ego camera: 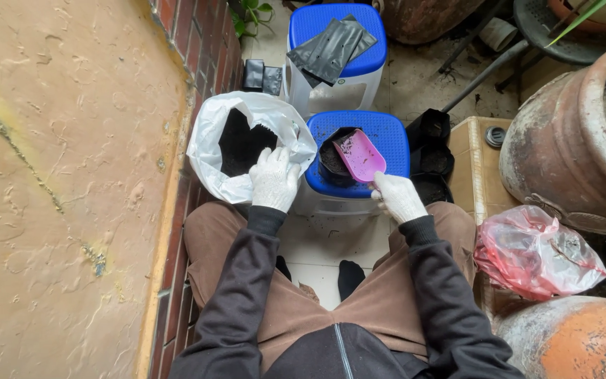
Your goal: The person scoops soil from a white bag using a pink scoop and pours it into a black plant pot placed on a blue stool. The person repeats this action to fill the pot with soil.
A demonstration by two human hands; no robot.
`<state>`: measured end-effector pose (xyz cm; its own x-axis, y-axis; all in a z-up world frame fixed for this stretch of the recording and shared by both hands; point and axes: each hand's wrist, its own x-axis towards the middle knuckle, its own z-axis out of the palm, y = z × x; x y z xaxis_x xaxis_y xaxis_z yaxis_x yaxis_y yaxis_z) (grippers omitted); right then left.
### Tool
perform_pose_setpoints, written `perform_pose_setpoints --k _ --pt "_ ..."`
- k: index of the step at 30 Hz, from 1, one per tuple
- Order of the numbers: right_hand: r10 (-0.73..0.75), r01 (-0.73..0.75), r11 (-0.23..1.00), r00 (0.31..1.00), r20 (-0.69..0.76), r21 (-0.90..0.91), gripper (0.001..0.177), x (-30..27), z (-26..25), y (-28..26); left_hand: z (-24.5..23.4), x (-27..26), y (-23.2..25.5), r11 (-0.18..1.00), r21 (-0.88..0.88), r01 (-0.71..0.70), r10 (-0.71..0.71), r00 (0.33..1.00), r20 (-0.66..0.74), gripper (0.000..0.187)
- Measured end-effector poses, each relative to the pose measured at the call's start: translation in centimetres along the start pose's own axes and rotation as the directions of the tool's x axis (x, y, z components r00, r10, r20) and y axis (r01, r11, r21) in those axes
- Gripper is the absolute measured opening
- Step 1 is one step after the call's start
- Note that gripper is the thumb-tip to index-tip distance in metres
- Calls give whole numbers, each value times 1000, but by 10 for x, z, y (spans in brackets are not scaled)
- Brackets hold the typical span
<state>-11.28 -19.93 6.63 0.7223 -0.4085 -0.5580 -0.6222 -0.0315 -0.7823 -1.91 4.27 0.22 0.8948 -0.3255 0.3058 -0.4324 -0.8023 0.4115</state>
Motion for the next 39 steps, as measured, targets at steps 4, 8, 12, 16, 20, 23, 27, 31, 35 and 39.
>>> perform_pose_setpoints --k 4,8,12,16,20,23,27,31,35,39 --pt "0 0 999 1000 -3 45 29 -10 0 -10 3 3 -15 997 69 -39 42 998 -41 33" --pt "-2 2 996 1000 -3 92 29 -18 3 -11 16 -8 -38 992 122 -30 36 999 -41 35" --pt "-39 36 995 999 25 94 29 -7 9 -5 6 -10 -50 982 188 -20 34 997 -72 38" --pt "-73 72 997 990 122 14 30 -6 22 -15 5 -14 -70 986 164 -13 28 996 -88 39" --pt "-68 71 997 982 174 -11 29 -13 43 -31 -3 -21 -78 980 199 1 22 994 -110 41" --pt "-104 113 993 969 222 -27 31 -1 56 -33 -17 -18 -74 973 230 19 11 992 -127 45" --pt "-109 116 993 951 288 -6 33 0 78 -39 -35 -19 -69 966 255 30 5 991 -136 46" --pt "-98 111 994 943 317 -22 33 5 93 -41 -19 -21 -88 966 255 39 -1 989 -147 46" --pt "-99 117 993 925 368 -26 33 6 109 -48 -14 -26 -98 971 236 38 -1 988 -155 47" --pt "-46 114 980 929 366 -165 29 28 126 -38 -21 -28 -99 970 242 9 36 983 -182 49"
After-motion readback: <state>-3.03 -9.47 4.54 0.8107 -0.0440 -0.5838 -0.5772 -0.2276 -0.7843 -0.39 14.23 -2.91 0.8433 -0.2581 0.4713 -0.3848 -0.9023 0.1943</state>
